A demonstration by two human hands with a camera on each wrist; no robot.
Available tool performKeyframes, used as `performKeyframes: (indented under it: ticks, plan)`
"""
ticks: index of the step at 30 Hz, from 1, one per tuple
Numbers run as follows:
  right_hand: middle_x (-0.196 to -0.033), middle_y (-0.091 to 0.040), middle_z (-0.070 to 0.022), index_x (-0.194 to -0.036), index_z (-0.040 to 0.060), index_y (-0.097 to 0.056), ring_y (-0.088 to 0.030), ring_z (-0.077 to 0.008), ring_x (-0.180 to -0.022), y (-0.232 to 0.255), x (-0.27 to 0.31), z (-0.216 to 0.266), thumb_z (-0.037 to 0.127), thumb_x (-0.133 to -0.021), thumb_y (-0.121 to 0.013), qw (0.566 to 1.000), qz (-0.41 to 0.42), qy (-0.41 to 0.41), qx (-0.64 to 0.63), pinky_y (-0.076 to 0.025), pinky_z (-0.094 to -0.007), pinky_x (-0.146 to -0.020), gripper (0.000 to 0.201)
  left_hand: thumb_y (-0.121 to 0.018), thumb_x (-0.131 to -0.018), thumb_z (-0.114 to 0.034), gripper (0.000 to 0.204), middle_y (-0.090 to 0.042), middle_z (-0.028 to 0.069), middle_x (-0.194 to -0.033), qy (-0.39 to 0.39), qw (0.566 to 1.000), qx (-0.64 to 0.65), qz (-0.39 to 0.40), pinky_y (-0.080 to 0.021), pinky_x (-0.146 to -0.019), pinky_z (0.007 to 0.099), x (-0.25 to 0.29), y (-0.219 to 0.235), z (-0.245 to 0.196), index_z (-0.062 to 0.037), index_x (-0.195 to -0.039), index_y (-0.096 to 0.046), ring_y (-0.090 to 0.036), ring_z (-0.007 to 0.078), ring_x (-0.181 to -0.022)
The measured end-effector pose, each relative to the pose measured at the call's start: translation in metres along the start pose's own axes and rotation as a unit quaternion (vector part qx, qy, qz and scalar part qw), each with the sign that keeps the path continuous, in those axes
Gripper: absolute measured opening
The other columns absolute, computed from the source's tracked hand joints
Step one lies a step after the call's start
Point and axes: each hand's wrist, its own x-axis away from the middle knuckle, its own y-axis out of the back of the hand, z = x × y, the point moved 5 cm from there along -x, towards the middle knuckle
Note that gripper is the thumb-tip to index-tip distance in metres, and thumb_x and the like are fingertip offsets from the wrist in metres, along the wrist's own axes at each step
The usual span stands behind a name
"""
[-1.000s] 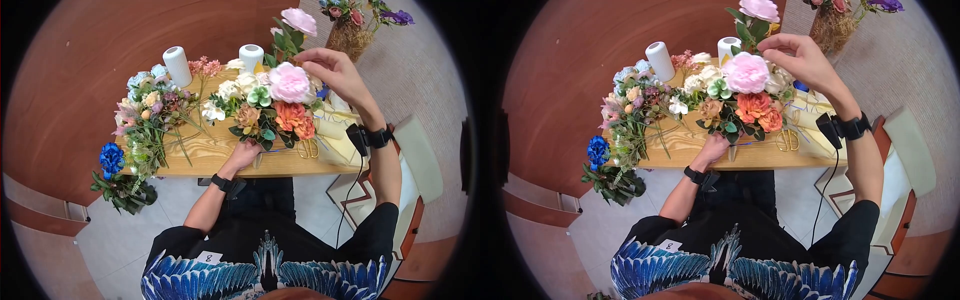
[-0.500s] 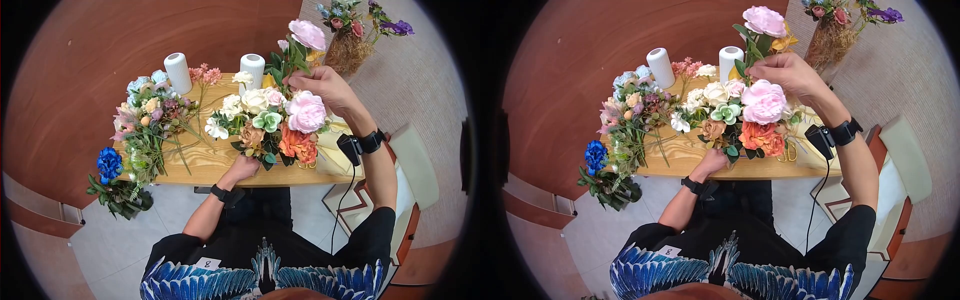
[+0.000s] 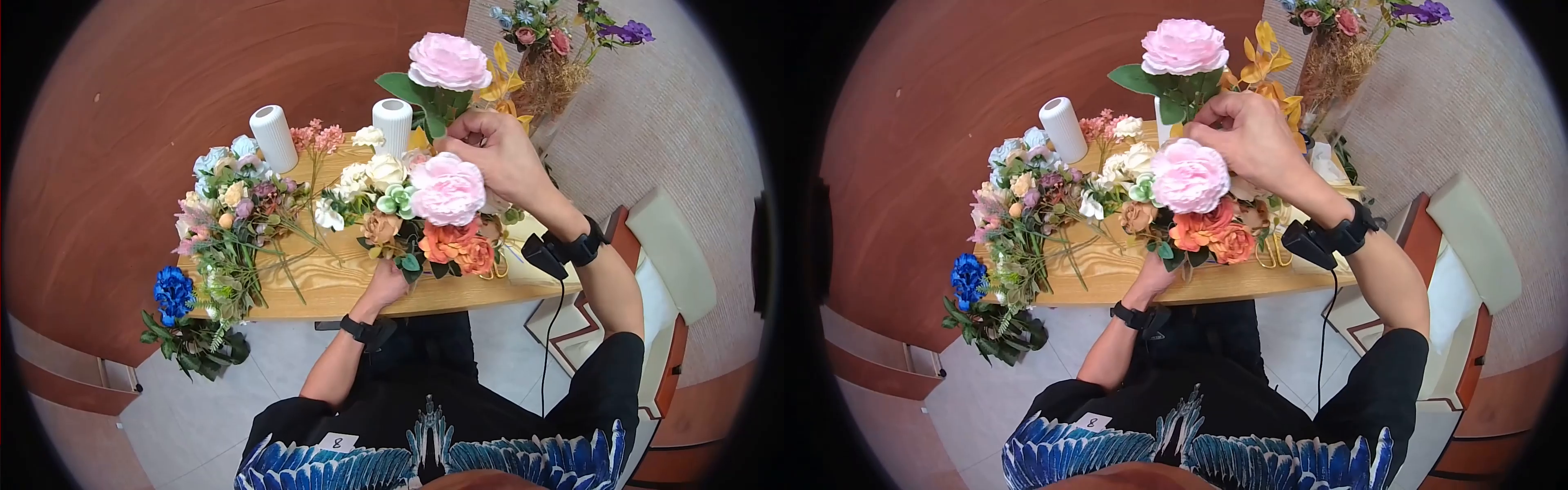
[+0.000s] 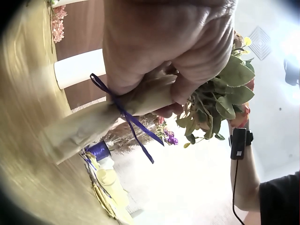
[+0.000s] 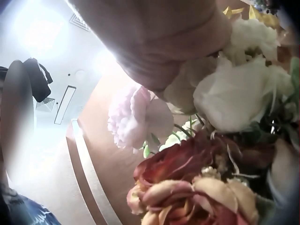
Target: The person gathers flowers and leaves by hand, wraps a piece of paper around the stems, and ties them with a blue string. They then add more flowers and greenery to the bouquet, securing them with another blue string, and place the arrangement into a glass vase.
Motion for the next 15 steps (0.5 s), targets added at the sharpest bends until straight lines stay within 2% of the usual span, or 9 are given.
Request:
performKeyframes:
  ticks: [2,4,5,7,8,10,11,13,15]
  plan:
    - [-0.076,-0.071,-0.0155,-0.085,-0.0058,-0.072,-0.067,-0.0198,-0.066,0.001,0.0,0.008,0.025,-0.08,-0.072,0.997,-0.033,0.049,0.043,-0.053,-0.0311,-0.067,0.032,-0.062,-0.092,-0.004,0.037,-0.061,0.0052,-0.121,-0.038,0.999,0.019,0.006,-0.048,-0.092,0.0312,-0.009,-0.004,0.015,-0.002,-0.128,-0.055,-0.057,0.0152,-0.108]
    - [-0.074,-0.069,-0.0159,-0.084,-0.0049,-0.072,-0.066,-0.0224,-0.065,0.011,0.002,0.026,0.026,-0.081,-0.073,0.994,-0.022,0.069,0.086,-0.053,-0.0325,-0.066,0.031,-0.067,-0.09,-0.007,0.036,-0.064,0.0036,-0.111,-0.168,0.977,0.127,-0.029,-0.05,-0.083,0.0306,-0.012,-0.005,0.008,-0.0014,-0.124,-0.056,-0.06,0.0125,-0.094]
    - [-0.073,-0.069,-0.0146,-0.085,-0.0042,-0.072,-0.065,-0.0216,-0.064,0.022,0.004,0.033,0.026,-0.082,-0.073,0.991,-0.039,0.093,0.084,-0.052,-0.0323,-0.065,0.03,-0.067,-0.09,-0.005,0.04,-0.06,0.0046,-0.12,-0.123,0.984,0.131,0.02,-0.05,-0.087,0.0317,-0.013,-0.003,0.015,-0.0019,-0.128,-0.053,-0.059,0.0141,-0.101]
    - [-0.072,-0.068,-0.0091,-0.087,-0.0023,-0.072,-0.062,-0.015,-0.065,0.048,0.015,0.043,0.023,-0.087,-0.072,0.978,-0.105,0.161,0.084,-0.048,-0.0278,-0.062,0.025,-0.067,-0.091,-0.005,0.04,-0.061,0.0046,-0.119,-0.118,0.977,0.176,0.011,-0.05,-0.088,0.0318,-0.015,-0.001,0.019,-0.0018,-0.128,-0.052,-0.059,0.0146,-0.101]
    - [-0.072,-0.068,-0.0091,-0.087,-0.0023,-0.072,-0.062,-0.015,-0.065,0.056,0.019,0.037,0.023,-0.087,-0.072,0.978,-0.105,0.163,0.083,-0.048,-0.0278,-0.062,0.025,-0.066,-0.091,-0.004,0.04,-0.062,0.0047,-0.118,-0.117,0.968,0.222,0.001,-0.05,-0.088,0.0319,-0.016,0.002,0.02,-0.0018,-0.129,-0.052,-0.06,0.015,-0.101]
    - [-0.076,-0.068,-0.0037,-0.087,-0.0026,-0.072,-0.06,-0.0076,-0.068,0.082,0.033,0.023,0.02,-0.091,-0.069,0.955,-0.233,0.175,0.065,-0.046,-0.023,-0.062,0.023,-0.066,-0.091,-0.004,0.037,-0.062,0.0047,-0.116,-0.117,0.971,0.209,-0.011,-0.051,-0.087,0.0323,-0.015,0.006,0.019,-0.0014,-0.126,-0.054,-0.06,0.0153,-0.101]
    - [-0.076,-0.068,-0.0037,-0.087,-0.0026,-0.072,-0.06,-0.0076,-0.068,0.082,0.037,0.014,0.02,-0.091,-0.069,0.955,-0.232,0.175,0.064,-0.046,-0.023,-0.062,0.023,-0.066,-0.091,-0.004,0.036,-0.062,0.0043,-0.115,-0.109,0.965,0.237,0.004,-0.051,-0.087,0.0321,-0.015,0.006,0.022,-0.0016,-0.125,-0.055,-0.06,0.0149,-0.101]
    - [-0.078,-0.067,0.0,-0.087,-0.0022,-0.071,-0.057,-0.0031,-0.073,0.077,0.041,-0.027,0.019,-0.094,-0.067,0.979,-0.192,0.031,-0.068,-0.045,-0.0203,-0.064,0.023,-0.067,-0.09,-0.003,0.036,-0.063,0.0035,-0.113,-0.101,0.955,0.279,0.019,-0.051,-0.086,0.0315,-0.016,0.003,0.019,-0.0019,-0.124,-0.056,-0.06,0.0145,-0.1]
    - [-0.079,-0.067,0.0001,-0.087,-0.0021,-0.071,-0.057,-0.0031,-0.074,0.075,0.051,-0.052,0.02,-0.094,-0.067,0.975,-0.2,0.013,-0.092,-0.045,-0.0203,-0.066,0.024,-0.067,-0.09,-0.003,0.035,-0.063,0.0034,-0.113,-0.122,0.955,0.271,0.011,-0.051,-0.087,0.0315,-0.016,0.003,0.019,-0.0019,-0.123,-0.057,-0.061,0.0146,-0.099]
